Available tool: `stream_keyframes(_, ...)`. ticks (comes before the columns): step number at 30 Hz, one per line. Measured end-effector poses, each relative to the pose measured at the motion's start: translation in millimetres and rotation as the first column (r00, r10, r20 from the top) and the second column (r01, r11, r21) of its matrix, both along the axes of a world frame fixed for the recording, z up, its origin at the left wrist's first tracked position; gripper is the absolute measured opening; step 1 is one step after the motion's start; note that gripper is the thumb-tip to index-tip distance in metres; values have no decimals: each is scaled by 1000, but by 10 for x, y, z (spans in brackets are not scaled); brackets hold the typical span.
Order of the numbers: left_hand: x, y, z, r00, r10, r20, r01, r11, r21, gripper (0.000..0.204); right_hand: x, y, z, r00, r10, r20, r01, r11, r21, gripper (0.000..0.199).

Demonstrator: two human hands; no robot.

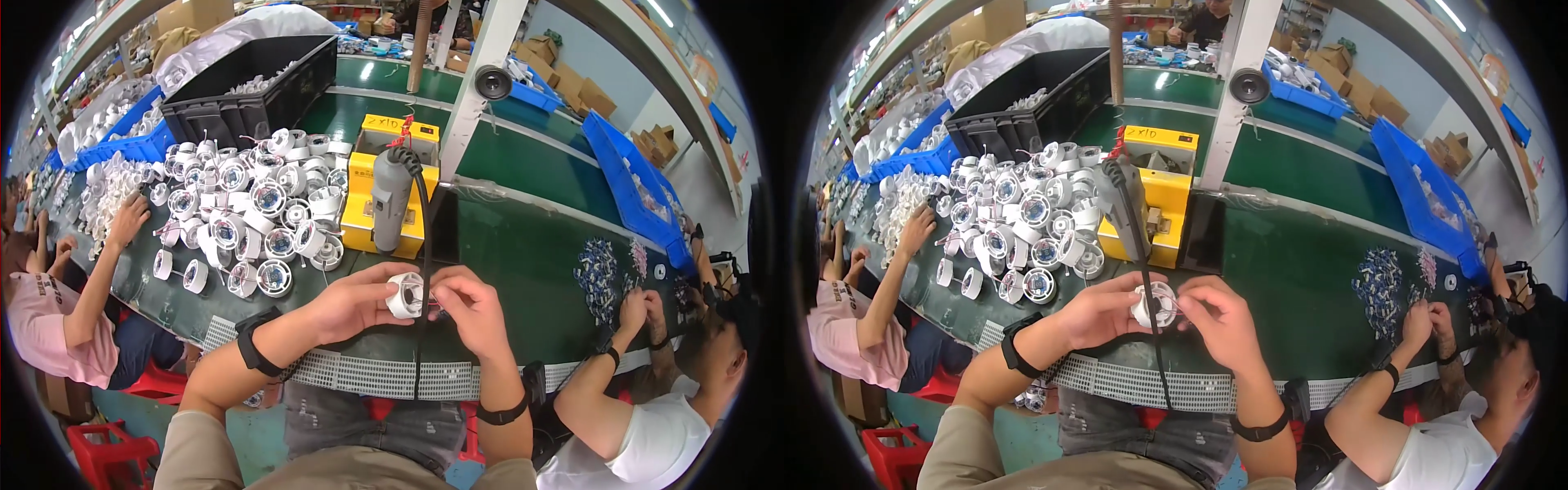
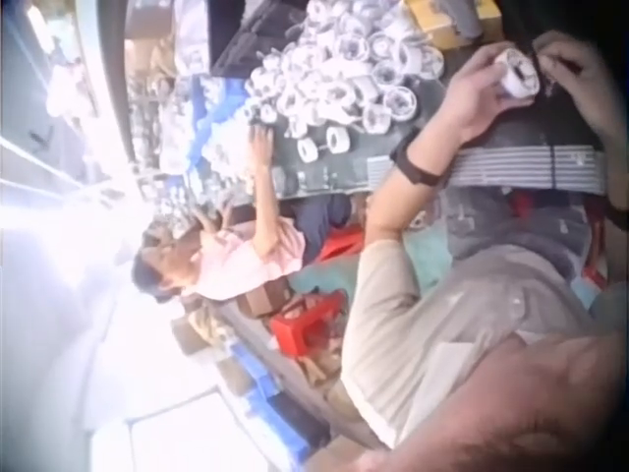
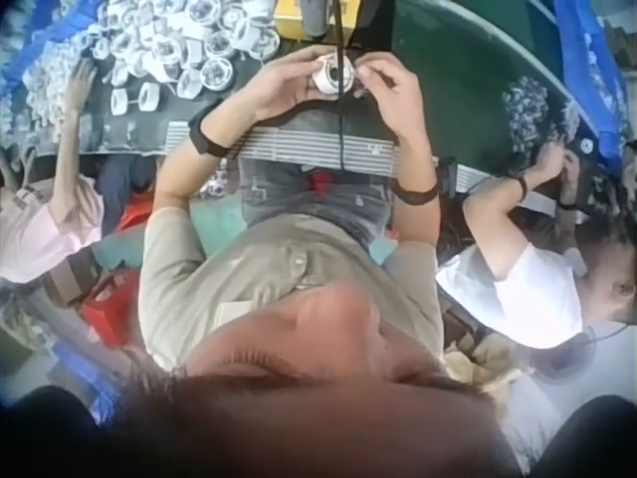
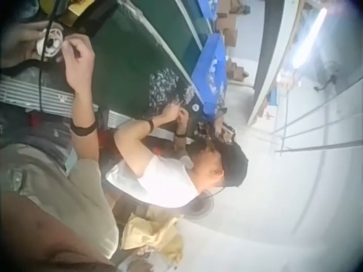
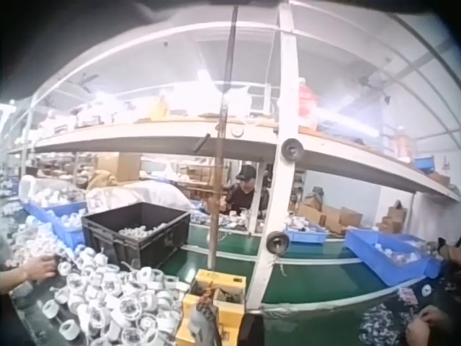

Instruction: The person assembles electronic components by inserting a circuit board into a white plastic housing and securing it with a power screwdriver. They repeat this process by picking up parts from the workbench, driving a screw, and setting each completed unit aside.

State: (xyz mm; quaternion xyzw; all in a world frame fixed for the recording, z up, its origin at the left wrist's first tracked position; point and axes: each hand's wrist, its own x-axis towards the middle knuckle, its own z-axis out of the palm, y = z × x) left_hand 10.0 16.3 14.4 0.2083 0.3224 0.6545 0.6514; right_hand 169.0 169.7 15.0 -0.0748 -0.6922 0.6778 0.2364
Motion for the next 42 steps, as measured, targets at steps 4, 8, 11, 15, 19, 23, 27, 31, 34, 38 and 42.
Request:
stream_keyframes(4, -31, 0, -31, 999, -4, -51, 7, 997, 77, 55, -11, 1, -30, 998, 30, 51, -24, 993, -114, 10)
stream_keyframes(8, -22, -21, -55, 999, 28, -35, -26, 998, 58, 58, -9, -49, 35, 997, -77, 8, 76, 994, 75, 7)
stream_keyframes(11, -25, -9, -60, 999, 33, 23, -35, 997, 69, 58, 25, -41, -7, 991, -110, -82, 128, 953, 273, 6)
stream_keyframes(15, -25, -4, -35, 1000, -27, 5, 26, 998, 55, 62, 10, 1, -31, 989, -63, -137, 114, 909, 401, 7)
stream_keyframes(19, -28, -11, -20, 998, -43, -34, 45, 997, 64, 64, 27, -84, 75, 992, -78, -94, 110, 907, 407, 9)
stream_keyframes(23, -39, -13, -55, 998, -34, -44, 36, 998, 53, 57, 30, -166, 90, 980, -155, -123, 198, 769, 607, 17)
stream_keyframes(27, -49, 25, -63, 998, 31, -59, -38, 991, -130, 48, -38, -156, 129, 957, -4, -290, 264, 427, 865, 25)
stream_keyframes(31, -71, 32, -119, 993, 57, -105, -74, 984, -165, 44, -53, -197, 142, 970, -56, -236, 237, 426, 873, 19)
stream_keyframes(34, -88, 32, -107, 993, 25, -112, -48, 976, -211, 43, -19, -198, 95, 972, -195, -129, 213, 507, 835, 17)
stream_keyframes(38, -44, 35, -68, 985, -20, -173, -29, 962, -273, 39, -28, -201, 84, 977, -135, -163, 208, 455, 866, 15)
stream_keyframes(42, 13, 5, -1, 994, -17, -111, -7, 977, -211, 35, -46, -255, 59, 957, -271, -100, 235, 529, 815, 15)
